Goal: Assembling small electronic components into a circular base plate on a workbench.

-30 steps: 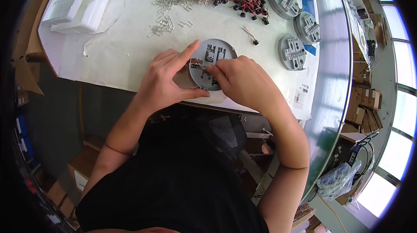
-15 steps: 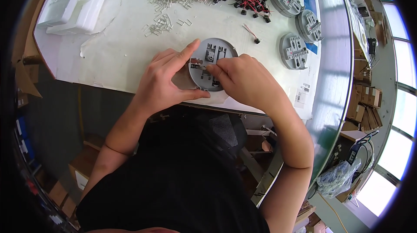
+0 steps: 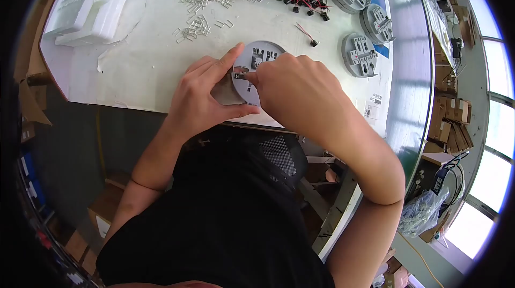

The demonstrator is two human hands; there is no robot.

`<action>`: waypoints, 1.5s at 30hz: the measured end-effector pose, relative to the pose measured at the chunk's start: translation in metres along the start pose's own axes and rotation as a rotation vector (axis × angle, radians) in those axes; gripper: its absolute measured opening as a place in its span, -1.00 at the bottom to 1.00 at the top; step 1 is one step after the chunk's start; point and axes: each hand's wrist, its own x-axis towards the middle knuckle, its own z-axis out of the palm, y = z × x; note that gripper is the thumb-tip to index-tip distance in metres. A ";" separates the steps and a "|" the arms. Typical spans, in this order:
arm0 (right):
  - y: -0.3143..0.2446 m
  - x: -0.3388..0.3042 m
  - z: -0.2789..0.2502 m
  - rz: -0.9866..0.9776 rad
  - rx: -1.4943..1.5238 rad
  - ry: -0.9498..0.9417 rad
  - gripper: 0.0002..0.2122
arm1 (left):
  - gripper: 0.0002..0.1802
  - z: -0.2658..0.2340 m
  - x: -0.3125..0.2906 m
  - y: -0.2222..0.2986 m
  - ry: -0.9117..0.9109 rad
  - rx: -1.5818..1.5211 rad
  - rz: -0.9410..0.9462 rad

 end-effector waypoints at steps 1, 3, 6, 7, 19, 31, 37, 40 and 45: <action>0.000 0.000 -0.001 0.017 0.019 -0.007 -0.65 | 0.13 0.000 -0.001 0.000 -0.005 0.000 0.000; -0.002 0.000 0.000 0.015 0.017 -0.007 -0.65 | 0.12 0.000 -0.002 0.001 -0.008 -0.003 -0.002; -0.001 0.001 0.002 0.014 0.022 -0.007 -0.64 | 0.12 0.000 0.000 0.000 -0.003 -0.005 0.003; -0.001 0.001 0.003 0.008 0.027 0.002 -0.64 | 0.12 0.000 0.000 0.000 -0.005 -0.007 0.003; 0.014 -0.003 0.014 -0.049 0.018 0.055 -0.72 | 0.17 0.000 0.000 -0.001 0.007 -0.007 -0.013; 0.016 -0.001 0.018 -0.079 0.083 0.129 -0.66 | 0.18 0.001 0.002 -0.003 0.001 -0.026 -0.015; 0.018 -0.006 0.020 -0.069 -0.027 0.112 -0.66 | 0.19 0.001 0.001 -0.001 0.003 -0.011 -0.002; 0.019 -0.006 0.023 -0.079 -0.002 0.106 -0.66 | 0.18 0.003 -0.002 0.000 -0.008 -0.005 -0.007; 0.024 -0.004 0.027 -0.066 0.107 0.123 -0.67 | 0.16 0.005 0.000 -0.007 -0.015 -0.001 -0.018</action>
